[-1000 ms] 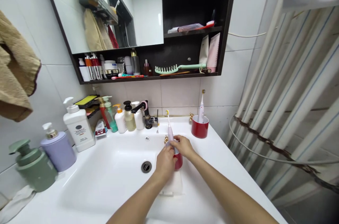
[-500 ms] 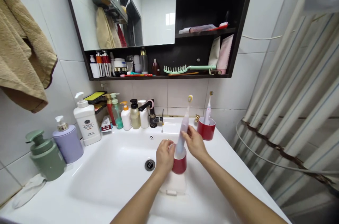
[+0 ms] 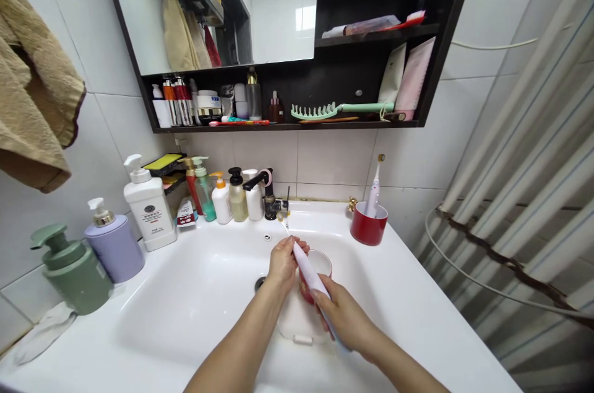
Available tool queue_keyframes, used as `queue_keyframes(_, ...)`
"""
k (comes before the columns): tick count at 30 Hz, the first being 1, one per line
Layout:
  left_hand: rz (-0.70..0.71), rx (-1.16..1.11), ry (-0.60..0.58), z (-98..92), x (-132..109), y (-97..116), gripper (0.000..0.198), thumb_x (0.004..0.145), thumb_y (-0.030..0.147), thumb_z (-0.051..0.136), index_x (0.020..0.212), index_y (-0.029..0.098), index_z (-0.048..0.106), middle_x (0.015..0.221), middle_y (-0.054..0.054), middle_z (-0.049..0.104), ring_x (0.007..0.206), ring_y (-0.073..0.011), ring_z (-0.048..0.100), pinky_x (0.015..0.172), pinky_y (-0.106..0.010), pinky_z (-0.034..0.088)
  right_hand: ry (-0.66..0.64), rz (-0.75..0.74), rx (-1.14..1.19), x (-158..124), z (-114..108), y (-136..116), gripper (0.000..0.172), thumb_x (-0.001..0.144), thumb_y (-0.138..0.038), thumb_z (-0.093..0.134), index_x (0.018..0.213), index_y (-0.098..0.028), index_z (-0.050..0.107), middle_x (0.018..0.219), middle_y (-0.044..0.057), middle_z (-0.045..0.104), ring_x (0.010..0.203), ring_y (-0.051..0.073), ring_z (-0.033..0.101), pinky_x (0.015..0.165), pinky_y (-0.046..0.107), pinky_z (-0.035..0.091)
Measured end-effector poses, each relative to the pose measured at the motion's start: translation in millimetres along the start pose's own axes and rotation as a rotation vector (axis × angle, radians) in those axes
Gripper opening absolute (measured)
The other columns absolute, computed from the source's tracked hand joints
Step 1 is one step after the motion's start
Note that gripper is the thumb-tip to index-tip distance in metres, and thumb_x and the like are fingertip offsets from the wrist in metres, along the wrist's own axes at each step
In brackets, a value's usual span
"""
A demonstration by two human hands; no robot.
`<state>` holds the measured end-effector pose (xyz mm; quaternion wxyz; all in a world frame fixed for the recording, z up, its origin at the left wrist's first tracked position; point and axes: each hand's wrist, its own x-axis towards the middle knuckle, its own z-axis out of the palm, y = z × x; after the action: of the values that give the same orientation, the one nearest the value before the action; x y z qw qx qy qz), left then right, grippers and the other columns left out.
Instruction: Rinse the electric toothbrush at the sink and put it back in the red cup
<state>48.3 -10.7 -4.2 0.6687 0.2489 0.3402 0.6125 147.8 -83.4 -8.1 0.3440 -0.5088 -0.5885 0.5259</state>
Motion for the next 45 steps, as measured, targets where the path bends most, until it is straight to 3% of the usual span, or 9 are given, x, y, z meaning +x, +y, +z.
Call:
queue_keyframes(9,0.039,-0.062,0.011,-0.1,5,-3,0.009,0.066,0.017,0.044,0.059,0.012,0.045,0.047,-0.001,0.052,0.047,-0.0097,0.052,0.055,-0.023,0.041,0.05,-0.02,-0.048,4,11,1,0.022,0.071,-0.04,0.033,0.077,-0.019,0.037,0.053,-0.006,0.036,0.038,0.005,0.035,0.036,0.017,0.029)
queue_keyframes(14,0.005,-0.089,0.04,-2.3,6,-3,0.008,0.066,0.016,0.044,0.058,0.012,0.045,0.046,0.0,0.051,0.047,-0.0096,0.052,0.054,-0.024,0.041,-0.113,0.131,0.198,4,10,0,0.023,0.073,-0.042,0.025,0.077,-0.02,0.033,0.059,-0.005,0.038,0.038,0.004,0.034,0.035,0.017,0.029)
queue_keyframes(19,0.028,-0.111,0.04,-1.7,8,-5,0.009,0.067,0.013,0.041,0.059,0.012,0.045,0.046,0.0,0.05,0.047,-0.0093,0.051,0.055,-0.024,0.041,0.064,-0.025,-0.055,5,12,4,0.018,0.072,-0.036,0.032,0.078,-0.019,0.037,0.053,-0.006,0.036,0.038,0.004,0.035,0.038,0.018,0.03)
queue_keyframes(23,-0.008,-0.097,0.082,-0.6,8,-4,0.01,0.067,0.013,0.042,0.057,0.013,0.044,0.047,0.0,0.049,0.046,-0.0083,0.05,0.053,-0.022,0.041,-0.043,0.128,0.111,4,15,1,0.023,0.073,-0.04,0.027,0.08,-0.019,0.036,0.057,-0.005,0.037,0.037,0.004,0.035,0.035,0.017,0.029)
queue_keyframes(27,-0.009,-0.084,0.118,1.0,6,-3,0.012,0.068,0.014,0.041,0.056,0.013,0.044,0.047,0.0,0.048,0.044,-0.0074,0.049,0.05,-0.021,0.04,0.014,0.102,0.057,3,15,-1,0.021,0.073,-0.037,0.03,0.08,-0.02,0.037,0.055,-0.006,0.037,0.036,0.003,0.036,0.035,0.017,0.028)
queue_keyframes(31,-0.018,-0.071,0.14,2.9,5,-2,0.015,0.069,0.014,0.041,0.054,0.012,0.044,0.047,0.0,0.049,0.045,-0.0075,0.049,0.05,-0.02,0.041,-0.039,0.167,0.145,3,15,0,0.024,0.073,-0.04,0.026,0.082,-0.02,0.036,0.057,-0.005,0.037,0.036,0.004,0.035,0.034,0.017,0.028)
queue_keyframes(35,-0.004,-0.079,0.154,3.4,4,-2,0.016,0.069,0.014,0.04,0.054,0.012,0.044,0.046,0.0,0.047,0.043,-0.0067,0.048,0.049,-0.02,0.041,0.027,0.093,0.023,3,15,-2,0.019,0.073,-0.035,0.031,0.081,-0.019,0.037,0.055,-0.005,0.037,0.036,0.004,0.036,0.037,0.017,0.029)
queue_keyframes(40,-0.013,-0.085,0.162,2.3,6,-3,0.016,0.069,0.015,0.041,0.054,0.012,0.044,0.044,0.002,0.045,0.042,-0.0059,0.047,0.048,-0.019,0.04,-0.058,0.185,0.13,2,15,-3,0.023,0.074,-0.038,0.024,0.085,-0.02,0.035,0.058,-0.005,0.037,0.036,0.004,0.035,0.034,0.017,0.028)
queue_keyframes(45,0.005,-0.084,0.185,1.5,7,-4,0.017,0.07,0.017,0.041,0.054,0.013,0.045,0.045,0.002,0.044,0.042,-0.006,0.046,0.049,-0.021,0.041,0.03,0.075,-0.036,2,14,1,0.019,0.073,-0.033,0.03,0.081,-0.019,0.039,0.055,-0.005,0.038,0.036,0.004,0.037,0.038,0.018,0.03)
